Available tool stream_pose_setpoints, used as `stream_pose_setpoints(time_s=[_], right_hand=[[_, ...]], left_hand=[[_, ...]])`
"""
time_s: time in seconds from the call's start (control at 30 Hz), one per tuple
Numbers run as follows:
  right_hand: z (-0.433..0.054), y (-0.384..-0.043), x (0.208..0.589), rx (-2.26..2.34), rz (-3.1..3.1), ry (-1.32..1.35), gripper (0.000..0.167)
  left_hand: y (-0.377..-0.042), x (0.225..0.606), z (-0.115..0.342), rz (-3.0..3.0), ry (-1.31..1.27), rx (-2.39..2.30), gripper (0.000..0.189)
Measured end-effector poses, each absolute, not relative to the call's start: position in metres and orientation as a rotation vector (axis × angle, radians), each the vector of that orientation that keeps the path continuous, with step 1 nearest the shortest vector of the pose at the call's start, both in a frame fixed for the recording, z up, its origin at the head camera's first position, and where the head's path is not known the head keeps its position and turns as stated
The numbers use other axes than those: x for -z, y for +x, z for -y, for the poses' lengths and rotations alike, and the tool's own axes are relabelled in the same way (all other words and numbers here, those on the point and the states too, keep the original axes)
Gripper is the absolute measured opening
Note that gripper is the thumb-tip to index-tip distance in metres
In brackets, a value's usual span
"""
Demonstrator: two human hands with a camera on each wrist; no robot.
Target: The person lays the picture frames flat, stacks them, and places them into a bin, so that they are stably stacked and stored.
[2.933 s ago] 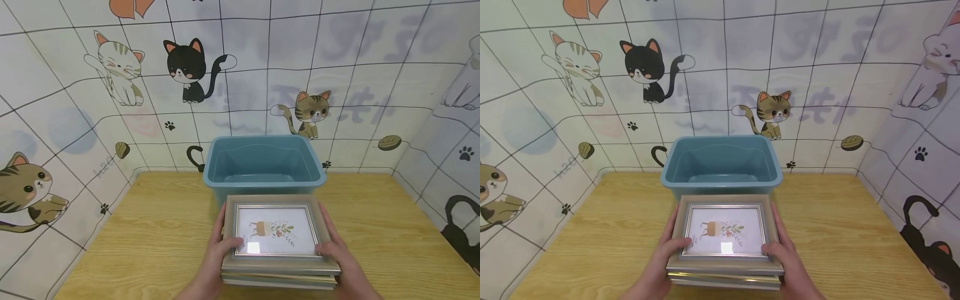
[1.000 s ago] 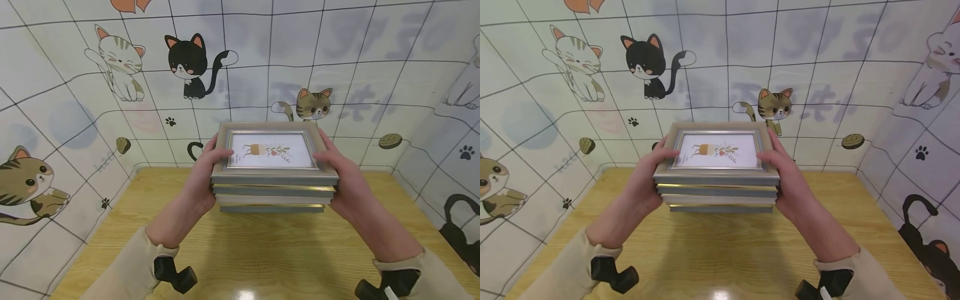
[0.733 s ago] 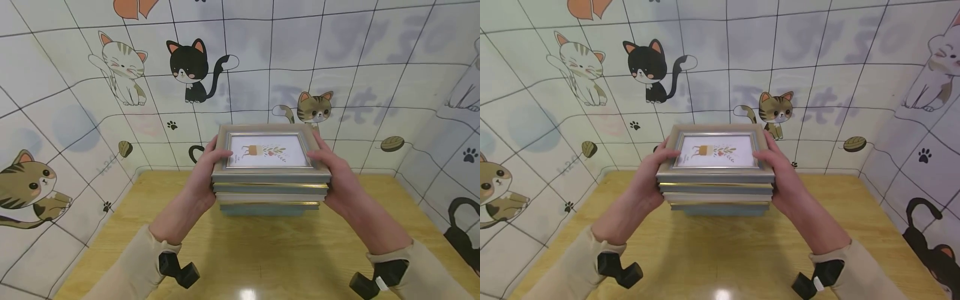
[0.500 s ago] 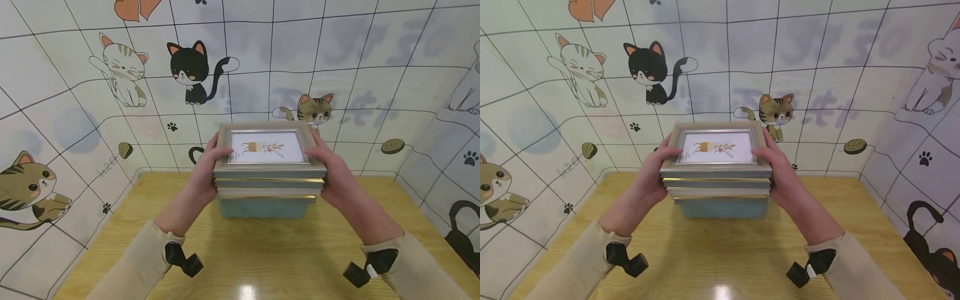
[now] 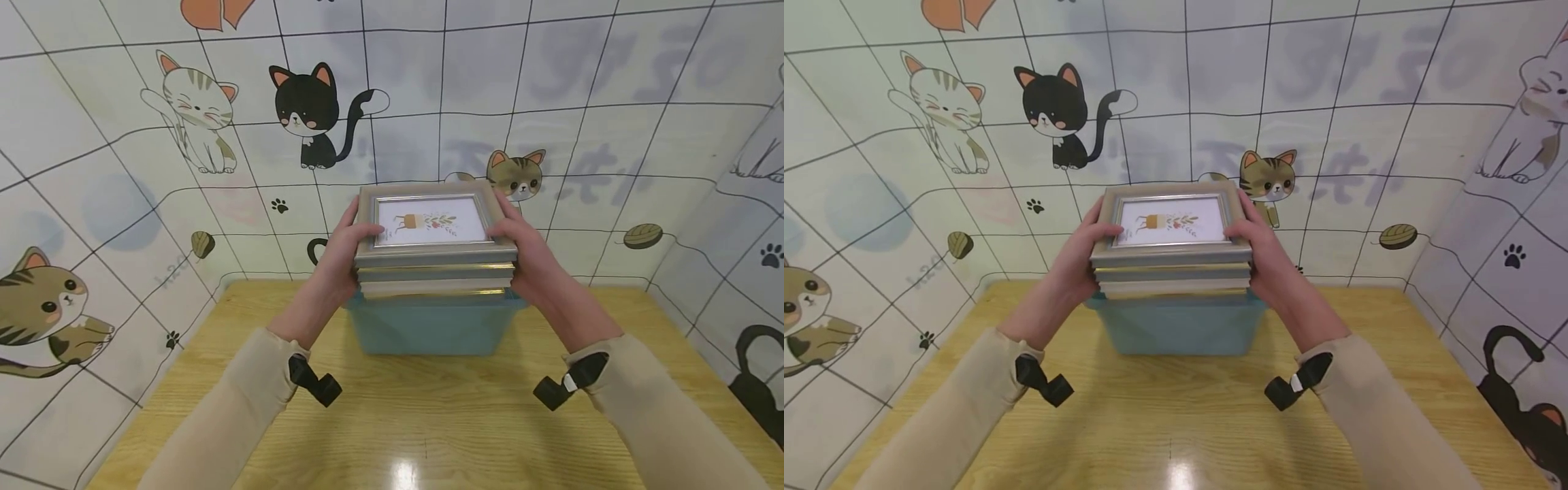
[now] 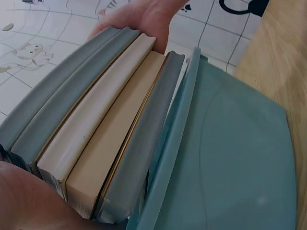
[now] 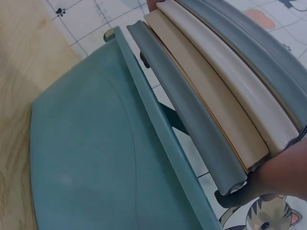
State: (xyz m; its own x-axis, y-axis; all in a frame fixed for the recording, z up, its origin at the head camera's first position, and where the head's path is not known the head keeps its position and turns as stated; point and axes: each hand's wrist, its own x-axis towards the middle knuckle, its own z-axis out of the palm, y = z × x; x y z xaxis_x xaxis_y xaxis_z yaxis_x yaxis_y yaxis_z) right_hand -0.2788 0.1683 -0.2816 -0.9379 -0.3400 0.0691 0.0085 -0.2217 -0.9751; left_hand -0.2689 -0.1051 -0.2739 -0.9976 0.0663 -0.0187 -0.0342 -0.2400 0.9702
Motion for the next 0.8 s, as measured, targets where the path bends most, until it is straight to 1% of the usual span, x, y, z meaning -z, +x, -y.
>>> stream_pose_setpoints(time_s=[0.3, 0.47, 0.7, 0.8], right_hand=[[-0.158, -0.302, 0.292, 2.342, -1.776, -0.418, 0.083], [-0.152, -0.311, 0.298, 2.359, -1.759, -0.393, 0.084], [-0.154, -0.318, 0.312, 2.312, -1.77, -0.345, 0.076], [-0.157, -0.32, 0.318, 2.263, -1.781, -0.307, 0.075]], left_hand=[[-0.29, 0.275, 0.112, -1.895, 0.09, -2.434, 0.083], [-0.301, 0.28, 0.117, -1.936, 0.076, -2.387, 0.084], [-0.317, 0.294, 0.122, -2.0, 0.116, -2.184, 0.091], [-0.322, 0.302, 0.121, -1.992, 0.138, -2.138, 0.095]])
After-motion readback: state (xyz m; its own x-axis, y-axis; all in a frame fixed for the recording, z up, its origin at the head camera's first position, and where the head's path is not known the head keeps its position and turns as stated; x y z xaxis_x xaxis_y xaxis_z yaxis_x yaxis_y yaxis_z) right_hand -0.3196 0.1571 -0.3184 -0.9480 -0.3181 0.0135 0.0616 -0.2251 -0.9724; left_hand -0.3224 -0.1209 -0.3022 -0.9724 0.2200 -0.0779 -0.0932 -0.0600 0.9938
